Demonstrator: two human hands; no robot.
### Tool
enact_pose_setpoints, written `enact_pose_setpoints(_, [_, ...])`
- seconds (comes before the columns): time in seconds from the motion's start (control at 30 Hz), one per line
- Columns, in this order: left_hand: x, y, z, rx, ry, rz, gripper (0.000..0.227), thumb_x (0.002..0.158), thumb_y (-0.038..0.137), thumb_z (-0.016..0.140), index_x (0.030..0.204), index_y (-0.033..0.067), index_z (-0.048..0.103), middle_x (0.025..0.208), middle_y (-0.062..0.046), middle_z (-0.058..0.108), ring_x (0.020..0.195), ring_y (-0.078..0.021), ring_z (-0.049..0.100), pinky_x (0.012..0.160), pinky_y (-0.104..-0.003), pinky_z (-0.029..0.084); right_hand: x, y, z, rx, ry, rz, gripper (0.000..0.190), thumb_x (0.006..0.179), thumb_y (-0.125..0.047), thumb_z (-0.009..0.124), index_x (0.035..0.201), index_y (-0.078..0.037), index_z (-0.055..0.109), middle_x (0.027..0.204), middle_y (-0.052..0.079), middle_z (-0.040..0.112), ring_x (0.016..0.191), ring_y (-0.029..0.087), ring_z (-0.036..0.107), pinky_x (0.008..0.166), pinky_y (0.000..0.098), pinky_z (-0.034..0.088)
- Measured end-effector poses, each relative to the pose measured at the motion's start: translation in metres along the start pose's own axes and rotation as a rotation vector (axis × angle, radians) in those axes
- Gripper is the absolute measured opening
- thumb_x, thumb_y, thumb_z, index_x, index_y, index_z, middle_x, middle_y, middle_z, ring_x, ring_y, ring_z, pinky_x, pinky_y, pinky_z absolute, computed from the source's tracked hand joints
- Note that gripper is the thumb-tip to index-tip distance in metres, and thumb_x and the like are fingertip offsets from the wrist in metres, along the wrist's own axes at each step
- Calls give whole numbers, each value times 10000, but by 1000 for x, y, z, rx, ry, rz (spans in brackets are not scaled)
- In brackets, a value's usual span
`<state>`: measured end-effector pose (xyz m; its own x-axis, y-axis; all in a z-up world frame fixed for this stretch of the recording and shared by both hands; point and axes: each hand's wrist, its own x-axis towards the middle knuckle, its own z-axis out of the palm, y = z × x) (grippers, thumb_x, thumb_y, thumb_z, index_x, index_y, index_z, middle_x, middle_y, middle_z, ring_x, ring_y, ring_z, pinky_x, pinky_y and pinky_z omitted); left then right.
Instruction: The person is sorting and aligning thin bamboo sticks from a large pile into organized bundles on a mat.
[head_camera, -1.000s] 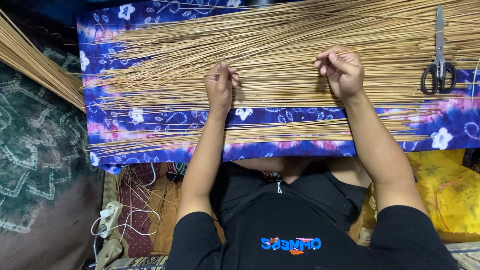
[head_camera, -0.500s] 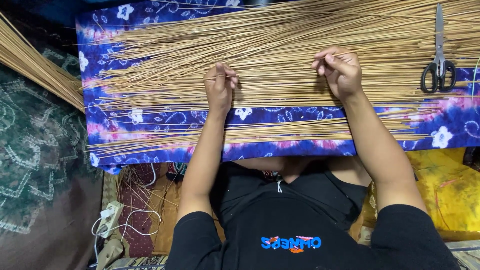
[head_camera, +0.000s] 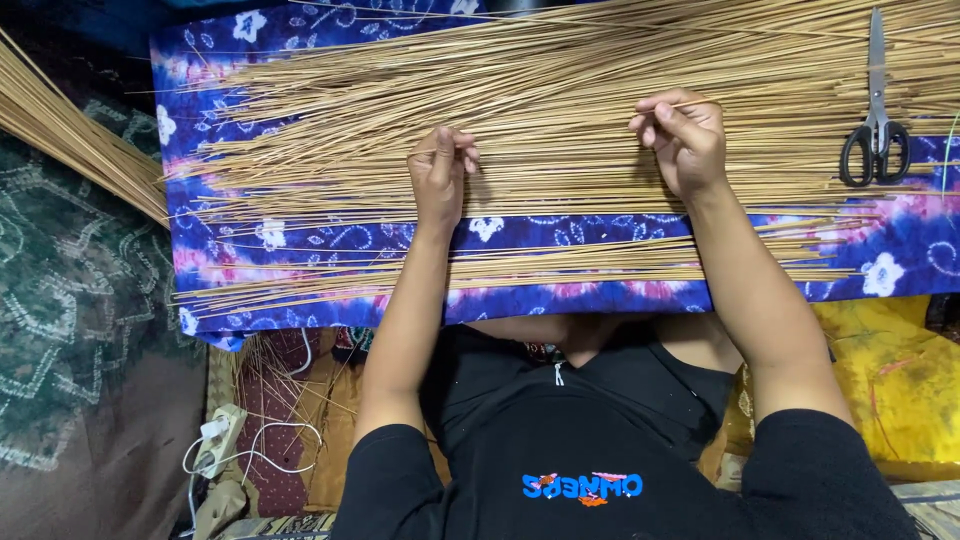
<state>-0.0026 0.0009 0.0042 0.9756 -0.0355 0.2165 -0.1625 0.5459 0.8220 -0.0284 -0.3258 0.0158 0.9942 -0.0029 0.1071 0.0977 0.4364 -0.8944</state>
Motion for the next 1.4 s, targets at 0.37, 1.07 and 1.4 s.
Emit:
enact_pose_setpoints(0.37, [-2, -1, 0, 74, 14, -6, 384, 1018, 348, 622, 896, 10, 758, 793, -95, 717, 687, -149, 671, 566, -225, 514, -1, -1, 1, -38, -27, -9, 142, 1025, -87, 627, 1107, -40, 734, 940, 97, 738, 733, 71, 635, 698, 143, 507])
enact_pose_setpoints(1.07, [-5, 7, 1, 343, 8, 33, 88, 950, 50, 701, 888, 10, 748, 833, -110, 760, 652, -124, 675, 514, -200, 483, 2, 3, -5, -228, -93, -46, 127, 1073, -70, 603, 1094, -15, 716, 918, 111, 724, 744, 102, 646, 684, 165, 497])
enact_pose_setpoints(1.4, [4, 26, 9, 248, 104, 193, 132, 984, 46, 630, 899, 5, 722, 911, -142, 744, 690, -143, 636, 562, -219, 507, -5, -52, 38, -587, -204, 168, 178, 1069, -116, 629, 1121, 18, 736, 968, 75, 753, 628, 55, 568, 584, 165, 485])
